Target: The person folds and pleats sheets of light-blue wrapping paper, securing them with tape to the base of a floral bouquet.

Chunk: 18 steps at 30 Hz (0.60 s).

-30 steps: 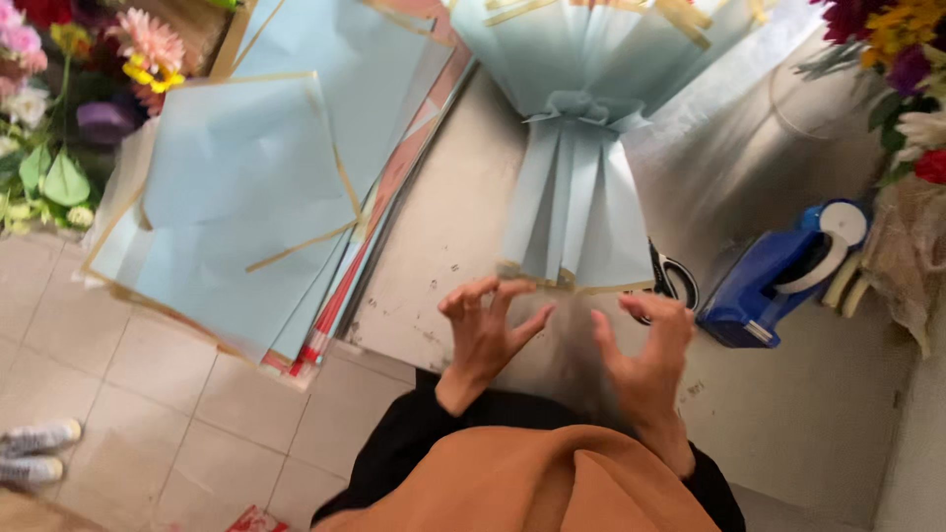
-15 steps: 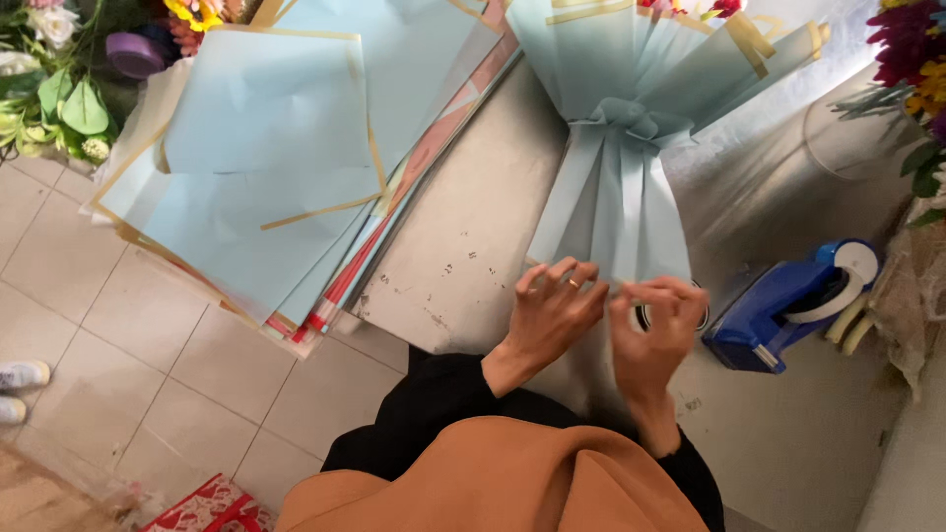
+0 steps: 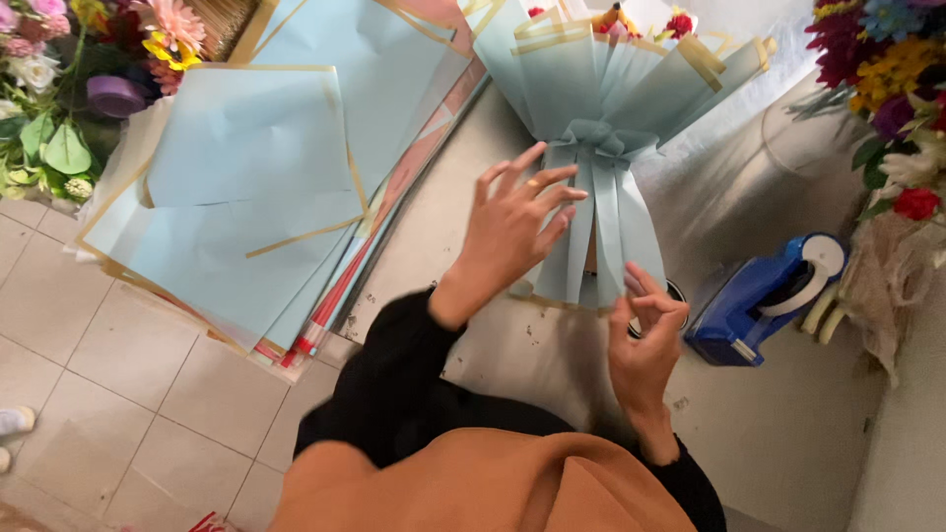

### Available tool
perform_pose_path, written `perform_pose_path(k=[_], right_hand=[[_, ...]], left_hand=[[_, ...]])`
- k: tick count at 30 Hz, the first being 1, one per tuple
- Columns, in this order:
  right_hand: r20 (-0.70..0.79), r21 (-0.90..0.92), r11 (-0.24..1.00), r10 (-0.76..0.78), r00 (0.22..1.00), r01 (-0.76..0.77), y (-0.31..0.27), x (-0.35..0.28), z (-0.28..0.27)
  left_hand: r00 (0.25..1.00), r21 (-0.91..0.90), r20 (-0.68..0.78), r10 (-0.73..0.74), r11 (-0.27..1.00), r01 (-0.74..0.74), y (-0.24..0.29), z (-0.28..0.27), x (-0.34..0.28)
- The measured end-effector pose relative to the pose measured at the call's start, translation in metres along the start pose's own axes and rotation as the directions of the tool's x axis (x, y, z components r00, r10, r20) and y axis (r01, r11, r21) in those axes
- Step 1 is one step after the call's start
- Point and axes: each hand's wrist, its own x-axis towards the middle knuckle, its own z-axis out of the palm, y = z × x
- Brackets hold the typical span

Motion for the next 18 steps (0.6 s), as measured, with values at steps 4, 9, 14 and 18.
perform_pose_path(k=[4,9,14,18], right_hand=[[-0.009,-0.04,0.998,-0.057,0.998,0.057,0.013,-0.005,0.007],[0.085,-0.403,0.885,-0.218,0.972,0.233,0.023,-0.004,0.01],[0.215,-0.538,0.764,-0.284,0.934,0.357,0.038,-0.016,0.015],[0.3,-0.682,0.552,-0.386,0.872,0.479,0.045,-0.03,0.021]], left_hand=[[0.986,0.111,0.168,0.019,0.993,-0.038,-0.016,0.061,-0.001],[0.965,-0.016,0.251,-0.079,0.996,0.086,-0.013,0.091,-0.014],[0.942,-0.059,0.321,-0.103,0.99,0.128,-0.01,0.08,-0.014],[0.94,-0.341,0.315,-0.131,0.909,0.241,-0.018,0.088,-0.016]])
